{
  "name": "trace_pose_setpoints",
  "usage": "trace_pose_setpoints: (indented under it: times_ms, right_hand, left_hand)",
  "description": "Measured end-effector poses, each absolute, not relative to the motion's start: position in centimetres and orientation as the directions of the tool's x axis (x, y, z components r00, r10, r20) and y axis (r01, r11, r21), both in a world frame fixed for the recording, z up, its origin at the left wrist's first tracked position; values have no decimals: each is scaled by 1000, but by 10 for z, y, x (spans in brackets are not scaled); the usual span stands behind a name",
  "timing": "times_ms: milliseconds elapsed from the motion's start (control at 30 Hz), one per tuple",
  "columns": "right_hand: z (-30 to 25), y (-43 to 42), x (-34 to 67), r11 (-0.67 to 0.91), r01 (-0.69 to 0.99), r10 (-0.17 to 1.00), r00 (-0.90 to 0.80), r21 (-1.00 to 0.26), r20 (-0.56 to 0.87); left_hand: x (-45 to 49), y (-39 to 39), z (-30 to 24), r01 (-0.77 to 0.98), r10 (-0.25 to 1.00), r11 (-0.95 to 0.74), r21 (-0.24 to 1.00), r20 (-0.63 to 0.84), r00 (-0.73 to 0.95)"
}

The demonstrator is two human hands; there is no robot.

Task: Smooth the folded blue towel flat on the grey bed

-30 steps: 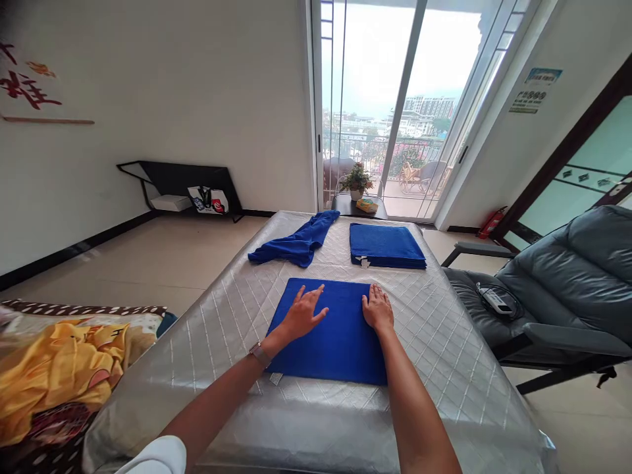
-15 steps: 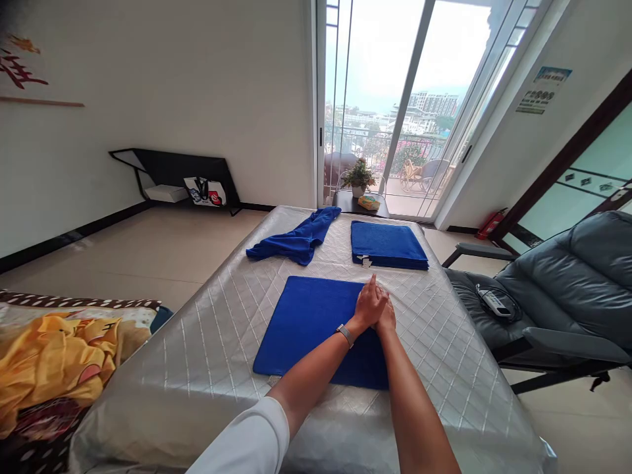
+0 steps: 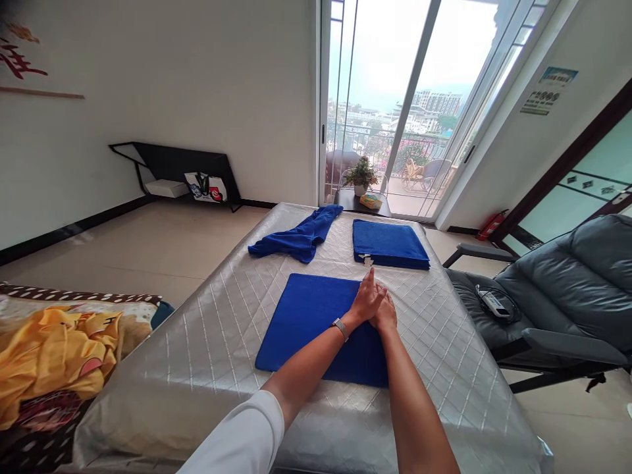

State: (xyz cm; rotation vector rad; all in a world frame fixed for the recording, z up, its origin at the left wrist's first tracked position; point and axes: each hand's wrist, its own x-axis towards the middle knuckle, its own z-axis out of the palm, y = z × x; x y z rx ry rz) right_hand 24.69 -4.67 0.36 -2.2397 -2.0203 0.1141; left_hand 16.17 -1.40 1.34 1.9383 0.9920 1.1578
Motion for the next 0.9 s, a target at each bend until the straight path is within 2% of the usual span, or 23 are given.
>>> trace_pose_setpoints:
  times_ms: [200, 333, 633, 900]
  right_hand:
    - [4, -42, 241, -181, 971, 983, 185, -153, 14]
    - [5, -42, 239, -184, 970, 981, 191, -159, 28]
    - [4, -41, 240, -193, 969, 980, 198, -154, 16]
    - [3, -40, 241, -199, 970, 979, 202, -143, 6]
  left_hand:
    - [119, 11, 10, 244, 863, -492, 836, 430, 266]
    - [73, 32, 9, 274, 888, -454, 848, 405, 217]
    - [-30, 60, 5, 315, 895, -443, 839, 391, 216]
    - [-53, 60, 8, 233, 909, -409, 882, 370, 194]
